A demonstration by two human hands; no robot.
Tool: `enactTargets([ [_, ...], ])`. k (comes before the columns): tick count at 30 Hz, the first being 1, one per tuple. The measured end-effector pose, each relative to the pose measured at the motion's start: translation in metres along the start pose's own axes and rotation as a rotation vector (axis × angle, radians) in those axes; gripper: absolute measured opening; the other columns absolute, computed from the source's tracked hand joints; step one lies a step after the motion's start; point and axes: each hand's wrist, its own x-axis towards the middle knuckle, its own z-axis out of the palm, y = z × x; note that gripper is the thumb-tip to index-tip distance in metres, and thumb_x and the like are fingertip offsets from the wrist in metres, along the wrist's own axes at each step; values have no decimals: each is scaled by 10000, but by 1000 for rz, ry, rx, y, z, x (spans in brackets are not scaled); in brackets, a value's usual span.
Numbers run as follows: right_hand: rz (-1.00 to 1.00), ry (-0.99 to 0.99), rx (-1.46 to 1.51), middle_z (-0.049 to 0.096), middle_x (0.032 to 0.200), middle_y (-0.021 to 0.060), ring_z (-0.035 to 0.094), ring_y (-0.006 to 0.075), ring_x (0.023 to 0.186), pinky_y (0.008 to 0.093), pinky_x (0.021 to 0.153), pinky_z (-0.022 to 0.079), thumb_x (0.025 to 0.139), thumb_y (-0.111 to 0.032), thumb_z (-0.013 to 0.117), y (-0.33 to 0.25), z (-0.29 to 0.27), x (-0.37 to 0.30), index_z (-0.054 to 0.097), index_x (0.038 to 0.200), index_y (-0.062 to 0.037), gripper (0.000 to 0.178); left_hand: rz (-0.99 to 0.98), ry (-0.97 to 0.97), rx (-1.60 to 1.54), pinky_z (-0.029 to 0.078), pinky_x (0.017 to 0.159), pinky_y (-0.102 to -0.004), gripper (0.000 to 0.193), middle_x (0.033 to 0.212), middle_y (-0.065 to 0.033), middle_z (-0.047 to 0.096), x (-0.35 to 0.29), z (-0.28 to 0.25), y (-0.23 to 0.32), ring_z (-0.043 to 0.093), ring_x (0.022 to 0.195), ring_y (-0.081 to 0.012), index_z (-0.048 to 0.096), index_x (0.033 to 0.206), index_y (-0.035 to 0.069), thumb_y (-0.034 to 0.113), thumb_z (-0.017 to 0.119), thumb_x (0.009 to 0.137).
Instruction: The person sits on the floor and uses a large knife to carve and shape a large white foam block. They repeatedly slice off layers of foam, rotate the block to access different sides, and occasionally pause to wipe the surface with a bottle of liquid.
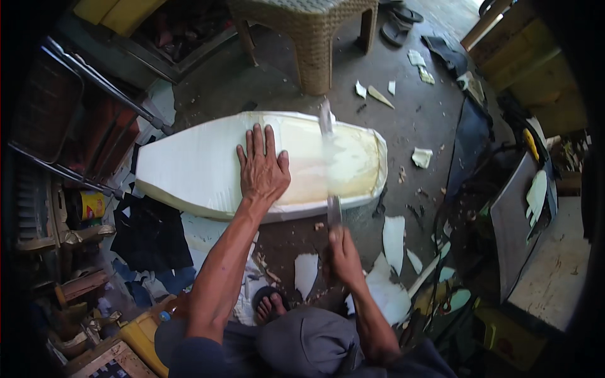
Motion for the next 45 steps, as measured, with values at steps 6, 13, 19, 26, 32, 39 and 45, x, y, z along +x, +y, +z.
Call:
enactTargets([
  [6, -125, 16, -30, 673, 922, 233, 695, 356, 878, 493, 805, 513, 1081, -358, 485, -9, 2, -13, 506, 1166, -31, 339, -4, 13, 13, 182, 1218, -644, 687, 1657, -269, 225, 6, 1, -4, 219, 1536, -451, 260, 1603, 0, 336, 444, 1033],
  [13, 40, -69, 15, 654, 833, 172, 695, 275, 736, 417, 686, 540, 1085, -361, 474, -18, 4, -11, 492, 1193, -45, 335, -3, 22, 10, 200, 1217, -636, 693, 1650, -279, 231, 10, 2, -6, 240, 1525, -460, 264, 1597, -12, 337, 446, 1027],
  [19, 14, -56, -92, 676, 880, 218, 715, 374, 842, 473, 781, 540, 1077, -382, 472, -36, 6, 30, 500, 1292, -55, 393, 10, 45, -11, 196, 1220, -632, 691, 1651, -268, 238, 15, 2, 1, 237, 1524, -463, 269, 1590, -25, 336, 440, 1026],
  [26, 198, -155, 3, 674, 919, 263, 702, 435, 886, 494, 805, 527, 1072, -391, 475, -53, 14, 31, 499, 1217, -47, 374, -1, 58, -37, 172, 1229, -626, 697, 1658, -270, 221, 9, 2, -5, 224, 1531, -457, 256, 1597, -25, 324, 443, 1023],
  [32, 106, -124, 30, 653, 937, 271, 692, 422, 880, 494, 789, 516, 1079, -373, 479, -27, 21, 14, 485, 1193, -32, 360, 2, 37, -47, 183, 1237, -603, 697, 1658, -268, 224, 5, 3, -1, 225, 1530, -459, 250, 1598, -23, 318, 442, 1022],
  [39, -139, -19, -47, 652, 898, 278, 696, 415, 838, 493, 752, 520, 1088, -373, 474, -18, 26, -10, 489, 1208, -24, 369, -18, 64, -56, 188, 1247, -575, 698, 1640, -274, 264, 9, 1, -4, 243, 1528, -442, 270, 1585, -38, 318, 453, 1013],
  [45, 0, -92, -38, 662, 924, 268, 694, 439, 868, 497, 766, 518, 1086, -365, 467, -28, 28, 2, 495, 1213, -34, 356, -53, 89, -222, 172, 1260, -540, 660, 1650, -252, 274, 11, 7, -14, 242, 1540, -410, 266, 1581, -56, 321, 367, 1050],
])
